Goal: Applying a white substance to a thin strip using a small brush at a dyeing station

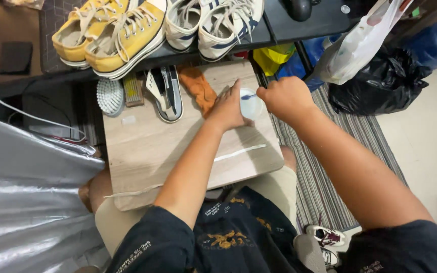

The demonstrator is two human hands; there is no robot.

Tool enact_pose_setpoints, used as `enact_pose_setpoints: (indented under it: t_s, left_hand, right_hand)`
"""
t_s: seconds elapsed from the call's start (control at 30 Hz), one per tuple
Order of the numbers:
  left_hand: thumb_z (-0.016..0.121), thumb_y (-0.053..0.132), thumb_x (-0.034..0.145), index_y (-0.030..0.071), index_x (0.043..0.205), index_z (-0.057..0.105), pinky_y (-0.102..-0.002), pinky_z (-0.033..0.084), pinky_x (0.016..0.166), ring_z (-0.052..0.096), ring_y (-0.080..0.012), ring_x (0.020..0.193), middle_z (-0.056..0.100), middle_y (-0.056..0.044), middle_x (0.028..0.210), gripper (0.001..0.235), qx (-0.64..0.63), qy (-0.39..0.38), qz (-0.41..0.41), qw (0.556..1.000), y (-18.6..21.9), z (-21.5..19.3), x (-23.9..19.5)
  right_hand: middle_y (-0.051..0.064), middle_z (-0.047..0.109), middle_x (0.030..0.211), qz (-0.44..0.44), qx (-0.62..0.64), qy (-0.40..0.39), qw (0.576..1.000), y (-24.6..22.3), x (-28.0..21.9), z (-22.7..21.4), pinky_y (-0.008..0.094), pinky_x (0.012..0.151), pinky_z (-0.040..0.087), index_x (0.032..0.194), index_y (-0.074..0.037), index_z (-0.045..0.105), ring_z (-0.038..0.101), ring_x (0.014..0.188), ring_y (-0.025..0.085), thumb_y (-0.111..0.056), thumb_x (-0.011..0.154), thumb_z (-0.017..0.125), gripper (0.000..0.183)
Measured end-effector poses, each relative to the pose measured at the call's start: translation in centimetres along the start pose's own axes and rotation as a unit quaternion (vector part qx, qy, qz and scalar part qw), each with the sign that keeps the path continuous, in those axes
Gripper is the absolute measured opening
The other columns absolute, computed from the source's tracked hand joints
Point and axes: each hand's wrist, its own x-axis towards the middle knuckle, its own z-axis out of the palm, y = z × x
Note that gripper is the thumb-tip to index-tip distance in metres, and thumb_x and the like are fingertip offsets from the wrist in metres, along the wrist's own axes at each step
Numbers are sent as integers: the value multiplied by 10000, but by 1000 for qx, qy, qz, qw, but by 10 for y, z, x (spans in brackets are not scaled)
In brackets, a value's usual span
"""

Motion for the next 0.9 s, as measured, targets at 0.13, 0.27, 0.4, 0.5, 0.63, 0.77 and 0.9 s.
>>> enact_pose_setpoints:
  t_s: [0.13,0.27,0.4,0.5,0.63,0.77,0.9]
  left_hand:
    - [985,526,570,13,1608,141,-614,308,1217,386,-481,1474,430,-306,1547,1433,25,25,12,999,-15,15,8]
    - [958,537,603,37,1586,196,-583,315,1220,416,-457,1459,445,-286,1538,1341,35,38,13,999,-22,23,12]
    - [960,529,598,54,1577,206,-580,312,1225,419,-451,1456,437,-277,1540,1324,25,43,19,999,-28,30,15]
    - [970,513,596,74,1609,143,-572,272,1249,337,-424,1515,360,-251,1606,1380,18,25,-3,1000,-28,31,18]
    - [987,457,607,53,1625,79,-603,243,1248,269,-448,1540,293,-281,1638,1423,24,17,-15,999,-6,14,2]
    - [1018,382,586,-20,1613,160,-602,220,1263,261,-500,1530,247,-342,1632,1397,-22,80,84,993,9,-8,-30]
    - [727,295,914,145,1254,686,-514,517,1004,673,-355,1148,693,-119,1151,374,2,147,105,984,-35,4,-91]
  right_hand:
    - [30,642,636,-41,-11,-12,999,6,8,7,428,486,479,713,-247,690,660,577,272,-173,799,617,135]
    - [-6,647,606,-8,-12,-98,995,7,3,12,417,447,459,634,-261,661,669,557,246,-150,812,604,217]
    - [-44,650,581,63,-4,-212,975,-2,-4,11,386,396,453,601,-255,659,687,551,205,-161,847,578,276]
    - [98,797,838,162,161,-403,886,4,21,-19,479,699,610,867,-204,833,781,875,346,-258,849,680,163]
    - [85,808,961,243,192,-404,861,7,9,-81,492,836,605,1008,-298,816,756,1001,357,-351,882,712,171]
    - [212,772,1015,365,283,-320,827,-27,-35,-131,595,871,539,1201,-194,732,705,1025,472,-357,1019,565,296]
    - [347,733,919,450,367,-304,755,-95,-75,-164,654,841,519,1159,26,706,690,979,539,-240,1027,484,371]
